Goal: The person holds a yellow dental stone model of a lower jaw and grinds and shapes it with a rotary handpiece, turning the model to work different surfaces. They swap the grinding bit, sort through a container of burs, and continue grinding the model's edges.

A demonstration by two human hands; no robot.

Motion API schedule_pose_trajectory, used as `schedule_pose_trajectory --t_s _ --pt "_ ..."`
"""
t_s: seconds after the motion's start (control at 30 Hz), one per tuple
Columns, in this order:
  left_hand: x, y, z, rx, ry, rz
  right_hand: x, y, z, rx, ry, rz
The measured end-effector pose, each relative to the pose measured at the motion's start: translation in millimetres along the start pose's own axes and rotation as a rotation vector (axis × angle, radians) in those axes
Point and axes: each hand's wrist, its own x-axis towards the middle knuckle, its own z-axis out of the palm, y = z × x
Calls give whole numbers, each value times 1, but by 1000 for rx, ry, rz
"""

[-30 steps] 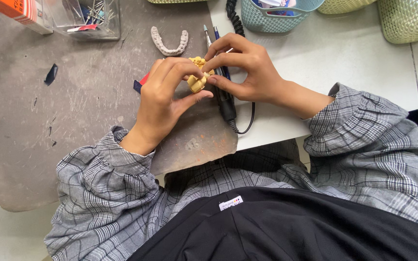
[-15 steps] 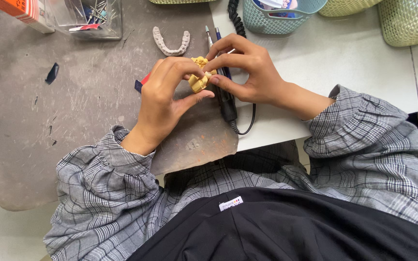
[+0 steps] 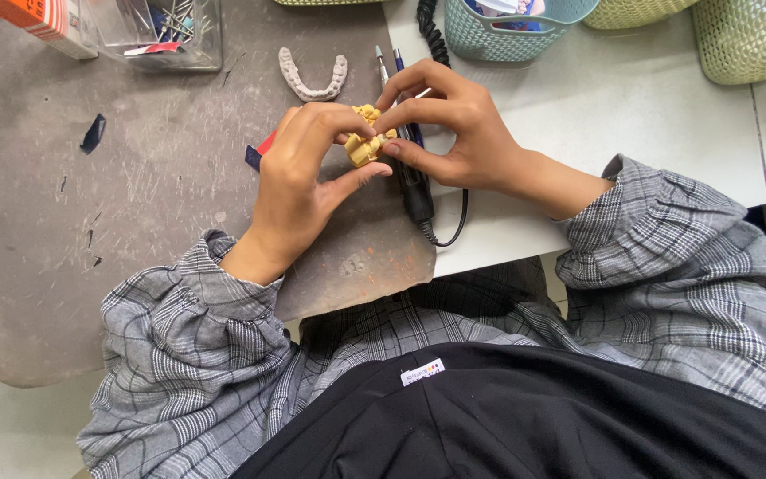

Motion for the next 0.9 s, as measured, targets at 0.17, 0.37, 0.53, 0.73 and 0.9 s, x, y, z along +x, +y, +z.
schedule_pose_trajectory --t_s 0.17,0.37,0.53,0.73,0.9 --pt "0 1 -1 28 -6 11 0 0 1 -20 8 3" --pt "0 1 -1 34 -19 4 0 0 1 -27 14 -6" --pt "-1 -2 1 -1 -46 -30 0 1 2 -12 8 -10" --pt "-2 -5 4 -6 -109 -109 0 2 1 1 -16 10" --pt "-3 -6 3 29 -184 -187 1 2 3 -1 -24 -3"
